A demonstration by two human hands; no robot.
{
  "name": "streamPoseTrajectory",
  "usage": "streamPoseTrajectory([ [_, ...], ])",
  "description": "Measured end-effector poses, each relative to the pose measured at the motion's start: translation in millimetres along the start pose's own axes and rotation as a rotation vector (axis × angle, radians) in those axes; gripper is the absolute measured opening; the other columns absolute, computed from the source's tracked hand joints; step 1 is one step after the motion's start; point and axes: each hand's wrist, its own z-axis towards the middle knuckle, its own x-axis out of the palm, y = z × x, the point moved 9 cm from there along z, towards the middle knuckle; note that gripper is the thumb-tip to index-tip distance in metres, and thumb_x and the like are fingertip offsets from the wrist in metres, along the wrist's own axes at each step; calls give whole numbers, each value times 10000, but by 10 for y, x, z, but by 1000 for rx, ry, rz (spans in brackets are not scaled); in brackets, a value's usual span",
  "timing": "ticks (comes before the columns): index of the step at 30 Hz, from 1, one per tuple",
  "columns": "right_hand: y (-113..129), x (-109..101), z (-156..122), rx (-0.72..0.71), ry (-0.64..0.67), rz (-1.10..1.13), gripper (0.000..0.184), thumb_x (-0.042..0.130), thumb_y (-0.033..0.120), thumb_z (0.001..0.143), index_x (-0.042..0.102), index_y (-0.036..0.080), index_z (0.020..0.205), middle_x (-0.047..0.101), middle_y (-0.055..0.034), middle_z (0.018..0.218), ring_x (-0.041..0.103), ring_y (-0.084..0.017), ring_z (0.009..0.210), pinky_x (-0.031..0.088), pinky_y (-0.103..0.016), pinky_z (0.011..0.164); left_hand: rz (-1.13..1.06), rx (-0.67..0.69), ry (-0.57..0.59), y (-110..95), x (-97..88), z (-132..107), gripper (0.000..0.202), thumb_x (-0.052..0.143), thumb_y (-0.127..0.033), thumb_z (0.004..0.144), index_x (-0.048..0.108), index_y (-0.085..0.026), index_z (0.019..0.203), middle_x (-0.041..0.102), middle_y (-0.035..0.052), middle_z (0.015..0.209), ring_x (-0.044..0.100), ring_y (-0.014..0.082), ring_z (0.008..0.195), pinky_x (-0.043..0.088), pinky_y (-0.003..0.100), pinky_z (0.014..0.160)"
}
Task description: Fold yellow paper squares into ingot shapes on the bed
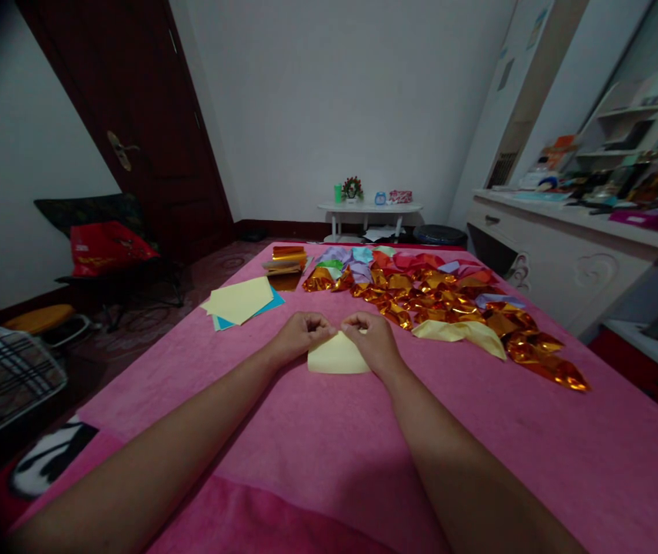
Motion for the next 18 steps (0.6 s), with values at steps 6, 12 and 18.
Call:
streamPoseTrajectory([
  [6,-11,-8,10,-9,-14,1,145,620,303,702,664,164,702,636,-19,669,557,-161,616,408,-255,555,53,20,12,-2,1,0,307,614,-406,731,655,-102,720,555,4,614,436,83,531,294,189,476],
  [12,-4,-13,10,-7,-20,6,136,622,298,702,665,169,707,648,-22,683,565,-162,621,411,-256,555,70,28,32,-7,16,-3,302,605,-397,736,674,-104,724,572,11,623,447,92,547,298,195,481],
  [18,-6,-29,11,-3,-34,14,152,622,317,705,662,172,726,658,-30,704,578,-169,632,422,-263,562,15,-4,24,11,17,1,317,603,-415,729,653,-103,707,567,3,608,452,83,515,316,192,475],
])
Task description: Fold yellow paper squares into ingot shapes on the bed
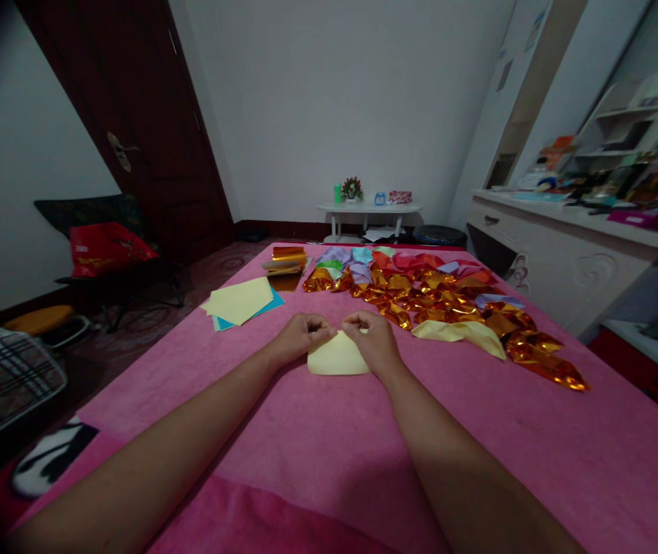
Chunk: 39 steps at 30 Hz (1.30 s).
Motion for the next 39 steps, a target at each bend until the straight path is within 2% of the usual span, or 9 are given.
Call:
streamPoseTrajectory([
  [10,44,84,-26,0,83,-20,174,598,325,731,661,164,707,648,-18,680,573,-160,625,413,-248,556,-58,-36,-68,66,-49,16,345,603,-450,726,621,-108,686,553,-6,588,463,80,498,311,184,466],
  [17,101,149,-61,-11,161,-65,168,594,316,735,681,172,743,656,-14,692,580,-170,656,415,-247,571,-34,-29,-54,47,-49,10,336,608,-434,727,635,-101,691,566,3,602,473,88,516,327,187,477],
  [24,136,157,-62,-20,173,-69,172,589,306,731,686,164,736,665,-15,702,581,-164,662,420,-251,609,32,-20,-75,4,-59,7,306,602,-404,722,638,-105,669,557,-7,578,465,87,506,330,190,476],
  [28,120,132,-44,-12,137,-80,165,601,298,713,685,157,703,654,-12,675,570,-159,638,409,-251,601,121,-13,-187,-40,-117,-1,243,611,-339,707,647,-112,629,577,-1,584,483,99,541,331,197,506],
  [34,4,-6,3,30,-6,-97,182,609,314,703,700,156,708,645,-22,662,548,-161,613,387,-256,562,215,-27,-363,-25,-262,-15,198,610,-302,702,667,-130,625,590,9,584,487,113,555,321,215,524],
  [39,-105,-81,20,65,-82,-73,193,635,332,677,697,153,711,604,-12,602,509,-147,549,362,-249,496,220,-34,-415,40,-331,-3,187,623,-304,692,675,-138,623,597,11,577,480,113,535,291,214,496],
])
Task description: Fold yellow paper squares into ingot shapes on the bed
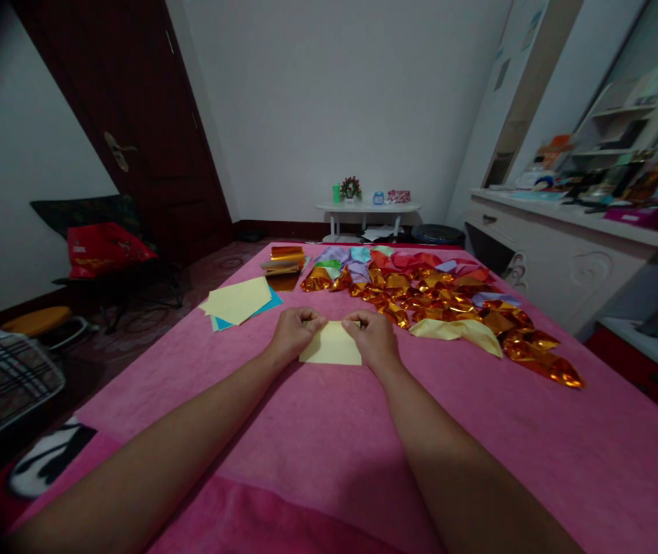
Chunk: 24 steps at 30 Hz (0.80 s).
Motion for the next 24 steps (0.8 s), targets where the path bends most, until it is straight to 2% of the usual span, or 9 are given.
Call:
streamPoseTrajectory([
  [5,-27,-74,-5,28,-61,47,246,695,391,637,644,151,651,562,6,560,476,-128,510,347,-239,462,-49,7,-13,47,-43,20,230,666,-363,669,674,-140,617,593,8,563,472,109,512,273,208,463],
  [9,0,-131,-15,24,-99,89,260,726,379,619,592,158,590,530,24,531,441,-110,489,324,-230,455,-103,-6,-29,98,-93,50,271,706,-393,630,653,-129,593,571,6,533,452,102,482,268,205,444],
  [17,-48,-159,24,-8,-117,153,244,627,387,720,606,165,621,538,23,534,458,-123,498,328,-236,470,-210,-22,-22,103,-109,81,268,712,-383,631,669,-121,603,566,-7,526,451,87,475,315,204,470],
  [21,-95,-170,35,-7,-128,183,253,601,397,750,580,178,626,519,33,511,453,-123,475,322,-236,459,-241,-66,-73,162,-147,83,331,753,-414,580,603,-121,549,499,-28,484,389,67,435,268,199,430],
  [24,-87,-174,32,-11,-131,199,257,593,405,764,569,184,635,487,45,496,428,-115,461,305,-230,446,-268,-69,-96,190,-160,97,346,739,-413,601,553,-130,530,464,-38,478,372,62,441,256,195,431],
])
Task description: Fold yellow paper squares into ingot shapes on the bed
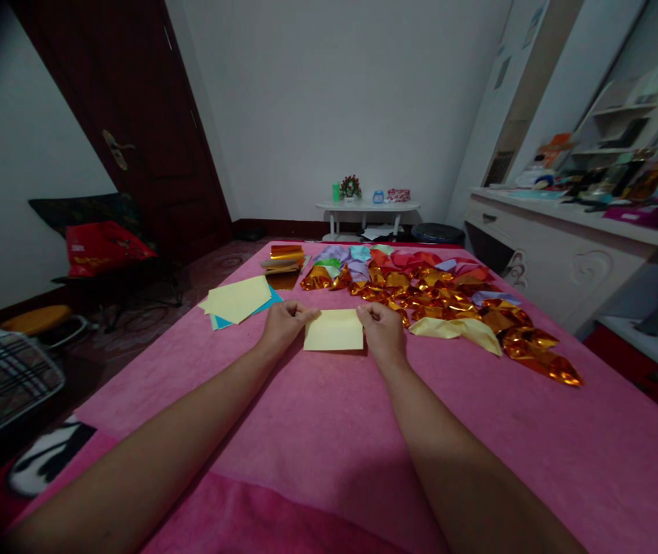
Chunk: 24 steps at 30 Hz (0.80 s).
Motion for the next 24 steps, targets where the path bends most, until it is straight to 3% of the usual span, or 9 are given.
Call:
streamPoseTrajectory([
  [5,18,21,-14,9,13,11,263,601,420,758,592,179,653,505,38,496,449,-123,460,326,-237,451,-50,6,15,40,14,26,341,677,-413,673,525,-138,539,466,-35,493,379,62,453,254,191,440],
  [24,32,14,-28,37,-3,40,259,616,432,737,636,174,722,592,5,575,502,-139,491,377,-241,461,-127,-18,39,81,25,34,334,687,-429,657,595,-120,569,543,-16,525,442,79,479,308,192,462],
])
